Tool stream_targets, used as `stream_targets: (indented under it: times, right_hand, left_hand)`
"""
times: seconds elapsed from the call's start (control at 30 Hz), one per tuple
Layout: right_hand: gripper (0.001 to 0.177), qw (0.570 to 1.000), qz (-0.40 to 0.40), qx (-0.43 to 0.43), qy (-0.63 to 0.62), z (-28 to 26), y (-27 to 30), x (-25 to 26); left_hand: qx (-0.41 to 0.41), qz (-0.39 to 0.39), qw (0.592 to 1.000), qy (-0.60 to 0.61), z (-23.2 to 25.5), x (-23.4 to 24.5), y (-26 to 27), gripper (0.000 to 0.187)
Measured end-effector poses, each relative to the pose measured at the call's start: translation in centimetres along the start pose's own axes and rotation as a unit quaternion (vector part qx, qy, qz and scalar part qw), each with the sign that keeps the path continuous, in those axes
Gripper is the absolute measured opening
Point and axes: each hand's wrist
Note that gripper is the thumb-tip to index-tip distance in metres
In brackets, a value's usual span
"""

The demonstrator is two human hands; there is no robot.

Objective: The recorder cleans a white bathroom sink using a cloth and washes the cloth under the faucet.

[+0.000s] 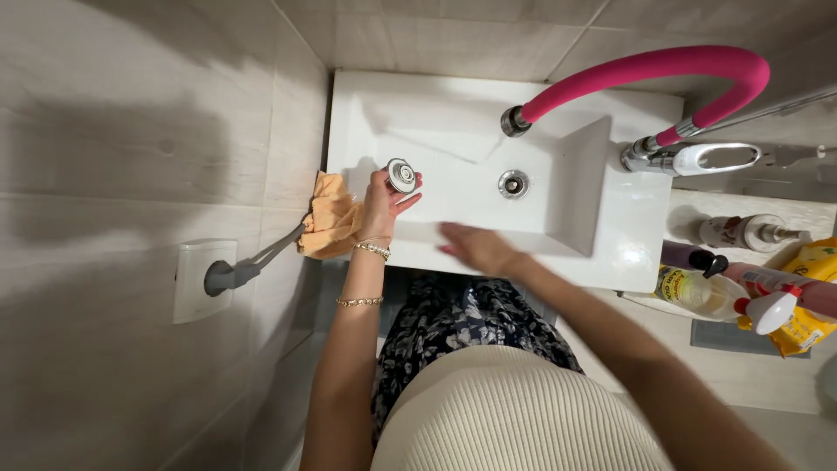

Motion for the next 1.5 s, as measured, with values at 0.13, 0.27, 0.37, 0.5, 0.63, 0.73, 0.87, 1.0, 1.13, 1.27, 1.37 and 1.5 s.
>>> stream_targets:
  times: [0.13, 0.27, 0.37, 0.5, 0.63, 0.73, 0.87, 1.0, 1.13, 1.27, 1.37, 1.5]
  right_hand:
    - [0.077, 0.993, -0.108, -0.050, 0.000, 5.3, 3.6, 3.8]
    - [0.093, 0.969, 0.058, -0.174, 0.164, 12.0, 4.2, 2.7]
    - [0.099, 0.950, 0.189, -0.234, 0.084, 12.9, 3.5, 2.1]
    - [0.098, 0.959, 0.216, -0.154, -0.102, 10.9, 0.5, 3.5]
    - [0.082, 0.915, 0.366, -0.167, -0.039, 16.9, -2.3, 2.0]
    - [0.085, 0.944, 0.296, -0.131, -0.069, 17.3, -3.7, 2.4]
    - [0.064, 0.854, 0.510, -0.068, 0.082, 24.6, -6.0, 1.0]
    - [0.071, 0.942, 0.284, -0.180, 0.013, 17.8, -4.0, 1.8]
    - [0.050, 0.912, 0.385, -0.136, -0.022, 14.4, -5.4, 2.0]
    - [0.032, 0.767, 0.400, -0.065, -0.497, 11.3, -10.2, 4.6]
    - [0.047, 0.442, 0.348, -0.070, -0.824, 10.3, -12.2, 5.9]
    - [0.050, 0.399, 0.364, 0.018, -0.841, 8.5, -11.1, 6.8]
  left_hand:
    - [0.045, -0.014, 0.999, -0.024, -1.4, 0.1, -1.5, 0.043]
    - [0.030, -0.066, 0.997, 0.001, -1.7, -0.7, 0.3, 0.038]
    - [0.011, -0.072, 0.997, -0.014, -2.1, -1.2, 1.0, 0.027]
    - [-0.006, -0.062, 0.997, -0.046, -3.3, -0.8, 0.5, 0.022]
    - [-0.015, -0.040, 0.998, -0.045, -4.3, -0.1, 0.5, 0.028]
    - [-0.043, -0.040, 0.996, -0.062, -4.3, 0.3, 0.1, 0.033]
    - [-0.056, -0.007, 0.995, -0.085, -4.9, 0.9, 1.5, 0.038]
    - [-0.067, 0.020, 0.993, -0.095, -5.2, 1.5, 0.9, 0.044]
    - [-0.063, 0.029, 0.994, -0.086, -4.4, 1.1, 1.3, 0.045]
    - [-0.062, 0.010, 0.994, -0.091, -4.6, 0.7, 0.5, 0.038]
    - [-0.062, 0.006, 0.994, -0.094, -4.6, 0.4, 1.0, 0.037]
    - [-0.064, 0.010, 0.993, -0.103, -4.8, 0.7, 1.6, 0.037]
Point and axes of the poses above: each hand's wrist, its own y-axis away from the middle knuckle, its own x-axis out of the back of the hand, z = x × y, and after that the axes turned 7 degrees about -y, right-handed
